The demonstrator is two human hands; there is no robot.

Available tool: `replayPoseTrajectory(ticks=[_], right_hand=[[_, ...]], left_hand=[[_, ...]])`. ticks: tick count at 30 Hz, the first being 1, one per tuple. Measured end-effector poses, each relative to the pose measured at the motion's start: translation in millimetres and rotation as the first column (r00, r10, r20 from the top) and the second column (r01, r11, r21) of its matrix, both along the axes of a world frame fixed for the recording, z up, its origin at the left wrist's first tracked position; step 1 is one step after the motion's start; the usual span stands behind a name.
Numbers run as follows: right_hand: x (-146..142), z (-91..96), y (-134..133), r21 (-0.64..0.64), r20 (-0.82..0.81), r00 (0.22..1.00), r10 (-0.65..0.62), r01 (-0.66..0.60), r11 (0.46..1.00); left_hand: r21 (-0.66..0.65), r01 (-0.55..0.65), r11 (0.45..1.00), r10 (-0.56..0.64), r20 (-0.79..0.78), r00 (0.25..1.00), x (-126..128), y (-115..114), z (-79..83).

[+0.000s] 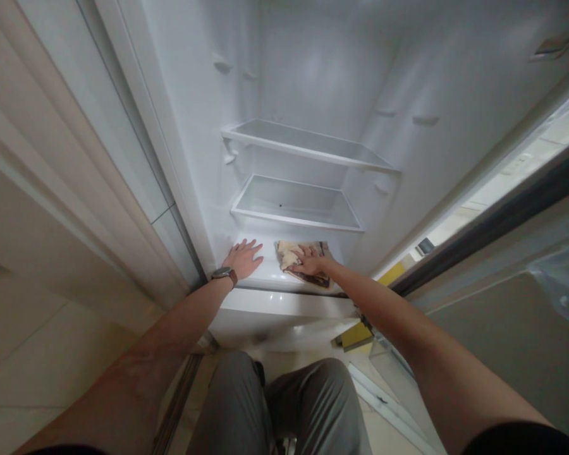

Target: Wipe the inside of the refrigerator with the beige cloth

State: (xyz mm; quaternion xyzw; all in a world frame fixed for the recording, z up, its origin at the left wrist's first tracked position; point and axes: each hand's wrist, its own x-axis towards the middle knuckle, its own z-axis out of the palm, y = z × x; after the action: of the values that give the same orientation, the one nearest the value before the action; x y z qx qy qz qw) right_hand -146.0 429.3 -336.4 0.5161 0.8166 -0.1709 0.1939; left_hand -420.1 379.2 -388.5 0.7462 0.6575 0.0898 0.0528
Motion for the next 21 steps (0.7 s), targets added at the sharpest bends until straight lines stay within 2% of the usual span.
replayPoseTrajectory(ticks=[7, 21], right_hand=[[-4.3, 4.7, 7.6, 0.021, 0.036, 0.999, 0.013, -0.014, 1.0], [-9.3, -5.6, 19.6, 0.048, -0.021, 0.998, -0.058, 0.059, 0.997]], left_hand=[[-0.003, -0.002, 1.0, 0.002, -0.005, 1.0, 0.7, -2.6, 4.6], [0.003, 0.0, 1.0, 0.0, -0.013, 1.0, 0.9, -3.6, 5.7]])
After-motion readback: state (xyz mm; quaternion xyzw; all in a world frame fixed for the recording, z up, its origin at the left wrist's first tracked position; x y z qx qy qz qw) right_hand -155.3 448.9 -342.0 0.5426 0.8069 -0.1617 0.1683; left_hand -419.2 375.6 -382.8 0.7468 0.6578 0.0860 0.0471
